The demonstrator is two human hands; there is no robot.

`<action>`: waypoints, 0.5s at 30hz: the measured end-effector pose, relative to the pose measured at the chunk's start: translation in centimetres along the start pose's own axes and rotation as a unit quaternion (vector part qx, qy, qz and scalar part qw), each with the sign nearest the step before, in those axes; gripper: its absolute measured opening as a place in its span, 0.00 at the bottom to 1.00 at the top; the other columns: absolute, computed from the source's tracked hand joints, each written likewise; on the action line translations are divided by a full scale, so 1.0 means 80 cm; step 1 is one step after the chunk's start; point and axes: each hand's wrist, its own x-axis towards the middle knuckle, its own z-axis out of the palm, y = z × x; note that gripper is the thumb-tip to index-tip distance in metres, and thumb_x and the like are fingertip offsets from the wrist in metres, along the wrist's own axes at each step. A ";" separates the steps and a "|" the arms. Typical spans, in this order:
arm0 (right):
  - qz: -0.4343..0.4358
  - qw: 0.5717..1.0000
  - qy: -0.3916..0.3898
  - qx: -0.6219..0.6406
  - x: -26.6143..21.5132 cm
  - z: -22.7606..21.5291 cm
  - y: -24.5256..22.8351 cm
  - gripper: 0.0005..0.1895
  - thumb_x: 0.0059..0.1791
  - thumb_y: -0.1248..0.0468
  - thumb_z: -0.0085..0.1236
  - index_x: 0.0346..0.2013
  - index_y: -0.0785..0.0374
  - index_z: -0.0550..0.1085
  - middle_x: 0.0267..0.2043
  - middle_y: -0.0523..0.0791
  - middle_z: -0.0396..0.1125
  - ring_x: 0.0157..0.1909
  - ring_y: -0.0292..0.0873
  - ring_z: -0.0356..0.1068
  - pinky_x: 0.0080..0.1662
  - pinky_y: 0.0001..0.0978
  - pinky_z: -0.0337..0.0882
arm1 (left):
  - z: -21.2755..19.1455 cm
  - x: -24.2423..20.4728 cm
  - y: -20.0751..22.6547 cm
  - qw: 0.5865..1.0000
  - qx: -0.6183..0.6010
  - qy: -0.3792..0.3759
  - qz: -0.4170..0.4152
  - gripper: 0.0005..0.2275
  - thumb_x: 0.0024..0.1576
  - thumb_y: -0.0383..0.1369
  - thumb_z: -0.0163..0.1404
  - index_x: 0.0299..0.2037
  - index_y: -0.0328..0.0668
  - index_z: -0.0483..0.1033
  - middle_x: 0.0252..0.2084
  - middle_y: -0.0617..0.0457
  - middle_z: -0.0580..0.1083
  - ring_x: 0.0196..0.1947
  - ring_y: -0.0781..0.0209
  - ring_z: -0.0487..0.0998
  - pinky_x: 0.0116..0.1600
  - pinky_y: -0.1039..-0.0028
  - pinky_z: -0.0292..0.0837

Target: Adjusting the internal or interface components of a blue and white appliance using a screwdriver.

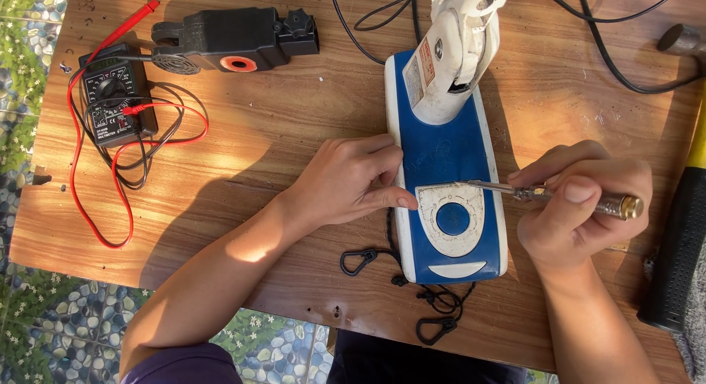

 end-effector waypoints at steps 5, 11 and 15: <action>0.024 0.999 -0.013 -0.032 0.010 -0.001 0.000 0.19 0.64 0.59 0.37 0.35 0.69 0.54 0.18 0.48 0.52 0.23 0.52 0.68 0.30 0.36 0.55 | 0.001 -0.001 0.000 1.000 -0.007 0.007 0.003 0.23 0.59 0.56 0.44 0.26 0.43 0.64 0.26 0.56 0.66 0.20 0.60 0.67 0.24 0.68 0.61; 0.021 0.999 -0.020 -0.027 0.017 0.000 -0.001 0.16 0.65 0.60 0.36 0.38 0.69 0.55 0.16 0.52 0.56 0.22 0.50 0.66 0.29 0.35 0.55 | 0.002 0.000 0.001 1.000 -0.010 0.007 0.004 0.24 0.60 0.56 0.43 0.26 0.43 0.64 0.26 0.56 0.66 0.19 0.60 0.67 0.23 0.69 0.60; 0.035 0.999 -0.018 -0.031 0.017 0.001 -0.004 0.17 0.65 0.59 0.36 0.37 0.69 0.55 0.18 0.52 0.54 0.22 0.50 0.66 0.30 0.36 0.58 | 0.003 0.000 -0.001 1.000 -0.007 0.010 0.004 0.24 0.60 0.56 0.42 0.26 0.43 0.64 0.26 0.56 0.67 0.19 0.59 0.67 0.23 0.67 0.59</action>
